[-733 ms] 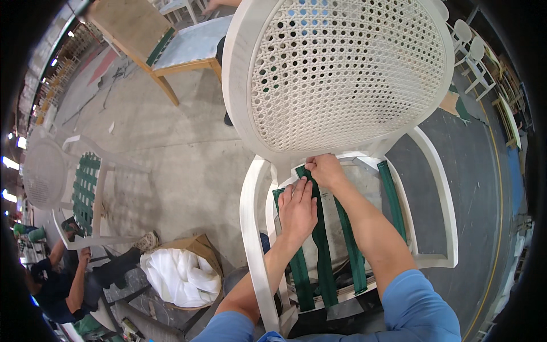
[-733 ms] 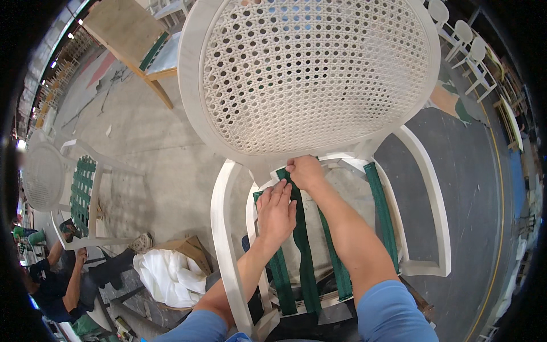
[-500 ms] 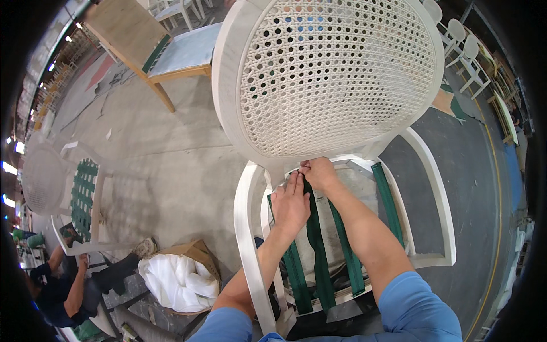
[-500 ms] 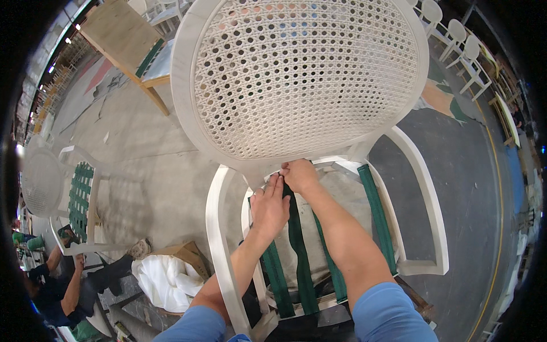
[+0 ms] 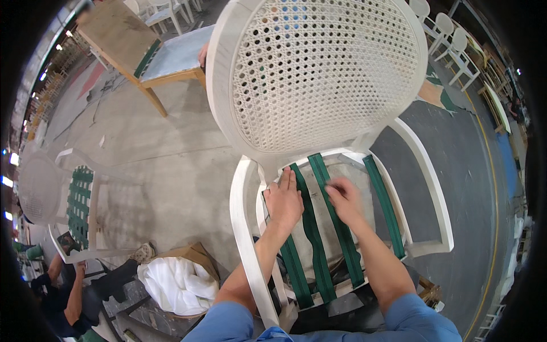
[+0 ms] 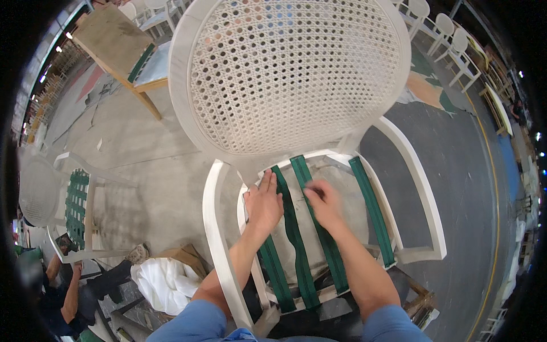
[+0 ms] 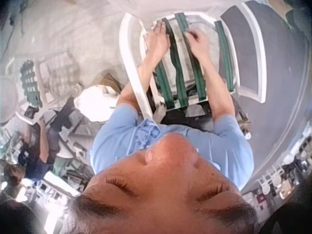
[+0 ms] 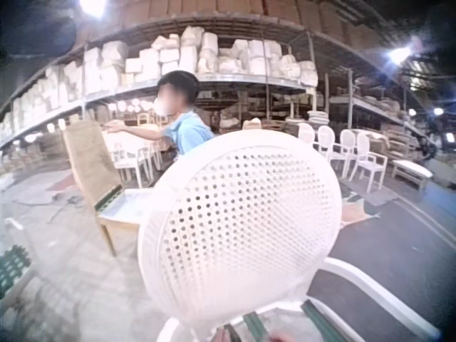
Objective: The person attaches green fabric slings to the seat frame of a white plastic chair. They position each sling, secure it with a staple gun, and trim excess material with scissors. The process is repeated for multiple slings across the chair seat.
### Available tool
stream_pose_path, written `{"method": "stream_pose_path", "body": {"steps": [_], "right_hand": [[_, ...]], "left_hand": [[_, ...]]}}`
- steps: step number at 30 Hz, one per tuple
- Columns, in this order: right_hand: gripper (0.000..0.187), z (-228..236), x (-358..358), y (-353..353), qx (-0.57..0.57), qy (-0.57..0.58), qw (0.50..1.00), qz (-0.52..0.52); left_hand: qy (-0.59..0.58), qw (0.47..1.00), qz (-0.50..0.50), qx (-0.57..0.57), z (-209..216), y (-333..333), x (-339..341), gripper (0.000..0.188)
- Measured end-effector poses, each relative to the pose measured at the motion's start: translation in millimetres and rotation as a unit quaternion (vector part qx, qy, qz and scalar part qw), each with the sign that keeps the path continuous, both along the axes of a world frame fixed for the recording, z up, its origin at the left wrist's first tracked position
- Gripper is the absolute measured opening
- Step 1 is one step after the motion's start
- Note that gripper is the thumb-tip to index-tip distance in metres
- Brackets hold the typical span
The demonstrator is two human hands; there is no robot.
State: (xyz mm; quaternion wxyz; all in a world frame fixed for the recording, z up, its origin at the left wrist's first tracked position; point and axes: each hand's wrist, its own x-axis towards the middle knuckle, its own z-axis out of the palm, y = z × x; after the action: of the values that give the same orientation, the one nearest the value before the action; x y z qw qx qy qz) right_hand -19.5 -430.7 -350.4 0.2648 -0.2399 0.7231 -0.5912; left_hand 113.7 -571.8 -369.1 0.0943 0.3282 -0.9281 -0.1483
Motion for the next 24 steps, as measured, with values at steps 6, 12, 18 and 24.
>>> {"method": "stream_pose_path", "body": {"steps": [6,12,18,24], "right_hand": [[0.013,92.6,14.5,274.2,0.089,0.157,0.952,-0.247],[0.033,92.0,41.7,577.8,0.461,0.261,0.719,-0.451],[0.05,60.0,118.2,666.5,0.633,-0.02,0.594,-0.497],[0.019,23.4,71.4,657.0,0.459,-0.067,0.73,-0.501]], "left_hand": [[-0.041,0.999,0.01,-0.021,2.2,2.0,2.8,0.068],[-0.036,0.998,-0.016,-0.04,1.0,12.8,-13.4,0.068],[-0.013,0.997,-0.043,-0.059,9.8,30.5,-33.2,0.07],[-0.065,0.994,0.02,-0.091,5.8,8.8,11.0,0.07]]}}
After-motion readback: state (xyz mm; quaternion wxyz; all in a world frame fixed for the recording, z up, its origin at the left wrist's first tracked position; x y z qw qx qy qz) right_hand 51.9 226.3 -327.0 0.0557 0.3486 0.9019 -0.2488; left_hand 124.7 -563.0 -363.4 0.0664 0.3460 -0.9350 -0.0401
